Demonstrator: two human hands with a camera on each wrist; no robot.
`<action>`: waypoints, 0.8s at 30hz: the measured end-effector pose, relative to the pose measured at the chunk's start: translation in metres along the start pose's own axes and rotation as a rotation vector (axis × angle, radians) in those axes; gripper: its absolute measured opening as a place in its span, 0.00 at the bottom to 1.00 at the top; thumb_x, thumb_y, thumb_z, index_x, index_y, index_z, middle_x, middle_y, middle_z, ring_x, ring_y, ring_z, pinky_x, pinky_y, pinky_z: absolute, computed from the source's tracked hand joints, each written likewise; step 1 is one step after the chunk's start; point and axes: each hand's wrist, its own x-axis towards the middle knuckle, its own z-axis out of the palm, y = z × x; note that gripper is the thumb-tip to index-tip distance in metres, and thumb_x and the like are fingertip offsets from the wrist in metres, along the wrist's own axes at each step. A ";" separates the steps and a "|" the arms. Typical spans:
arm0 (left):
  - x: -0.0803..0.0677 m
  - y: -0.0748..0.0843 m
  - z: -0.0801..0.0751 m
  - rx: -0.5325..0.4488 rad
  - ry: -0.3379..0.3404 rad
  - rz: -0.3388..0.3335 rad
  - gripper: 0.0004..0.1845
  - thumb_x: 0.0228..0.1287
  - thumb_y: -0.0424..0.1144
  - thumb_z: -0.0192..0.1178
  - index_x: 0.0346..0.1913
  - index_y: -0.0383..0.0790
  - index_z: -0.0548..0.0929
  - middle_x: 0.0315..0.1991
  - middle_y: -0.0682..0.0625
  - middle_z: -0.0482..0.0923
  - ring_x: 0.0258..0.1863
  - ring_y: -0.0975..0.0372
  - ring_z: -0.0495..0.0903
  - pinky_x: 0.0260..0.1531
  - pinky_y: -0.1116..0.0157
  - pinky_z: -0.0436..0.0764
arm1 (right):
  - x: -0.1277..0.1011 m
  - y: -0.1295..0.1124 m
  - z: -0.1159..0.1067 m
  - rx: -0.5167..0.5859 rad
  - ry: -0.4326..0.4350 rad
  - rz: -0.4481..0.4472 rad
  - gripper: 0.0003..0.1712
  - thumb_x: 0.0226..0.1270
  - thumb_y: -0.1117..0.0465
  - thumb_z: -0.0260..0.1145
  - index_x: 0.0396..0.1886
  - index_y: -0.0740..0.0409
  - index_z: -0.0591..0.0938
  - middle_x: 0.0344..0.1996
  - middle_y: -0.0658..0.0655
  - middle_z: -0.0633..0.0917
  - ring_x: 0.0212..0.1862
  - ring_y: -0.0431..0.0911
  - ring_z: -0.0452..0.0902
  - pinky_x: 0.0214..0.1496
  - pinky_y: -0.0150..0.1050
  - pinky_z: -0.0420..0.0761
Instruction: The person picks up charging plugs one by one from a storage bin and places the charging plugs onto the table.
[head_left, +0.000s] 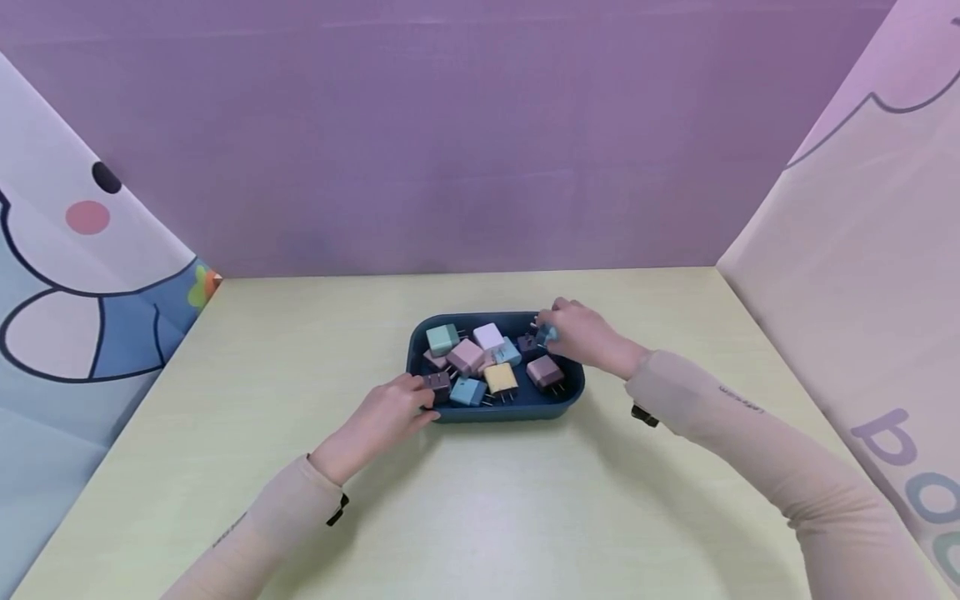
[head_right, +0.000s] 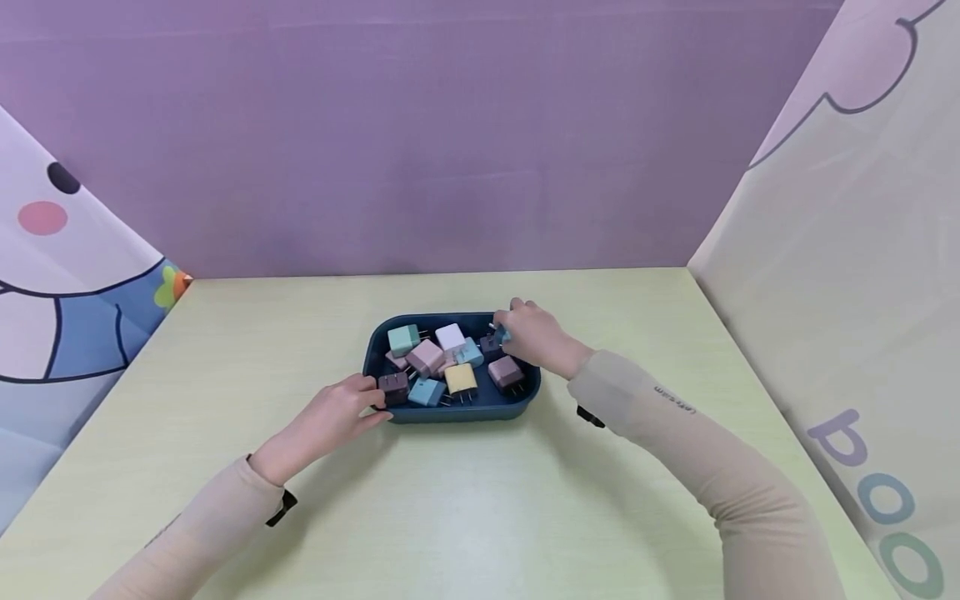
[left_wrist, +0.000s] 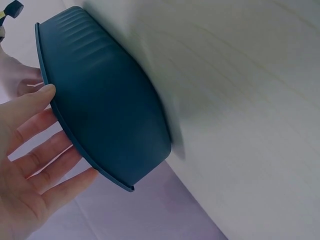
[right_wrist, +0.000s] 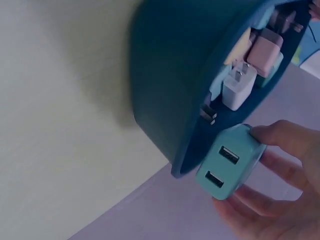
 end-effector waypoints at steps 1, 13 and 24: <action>0.000 0.000 0.000 0.000 0.000 0.000 0.07 0.45 0.39 0.68 0.22 0.41 0.79 0.24 0.52 0.74 0.24 0.63 0.70 0.23 0.70 0.73 | 0.000 0.001 -0.002 0.010 0.008 0.011 0.18 0.51 0.66 0.66 0.45 0.62 0.79 0.37 0.63 0.76 0.35 0.51 0.72 0.36 0.42 0.76; 0.000 0.001 0.002 0.011 0.016 0.008 0.08 0.45 0.38 0.68 0.23 0.40 0.79 0.25 0.51 0.74 0.24 0.63 0.70 0.22 0.70 0.73 | 0.005 0.035 -0.018 0.119 0.070 0.144 0.17 0.51 0.66 0.63 0.42 0.68 0.77 0.37 0.68 0.78 0.39 0.56 0.73 0.39 0.49 0.74; 0.001 0.002 0.002 0.010 -0.016 -0.019 0.08 0.46 0.38 0.68 0.23 0.41 0.78 0.25 0.51 0.74 0.23 0.63 0.69 0.22 0.70 0.73 | 0.015 0.064 -0.012 0.185 0.023 0.266 0.16 0.52 0.66 0.60 0.42 0.70 0.77 0.42 0.69 0.78 0.43 0.58 0.73 0.46 0.51 0.70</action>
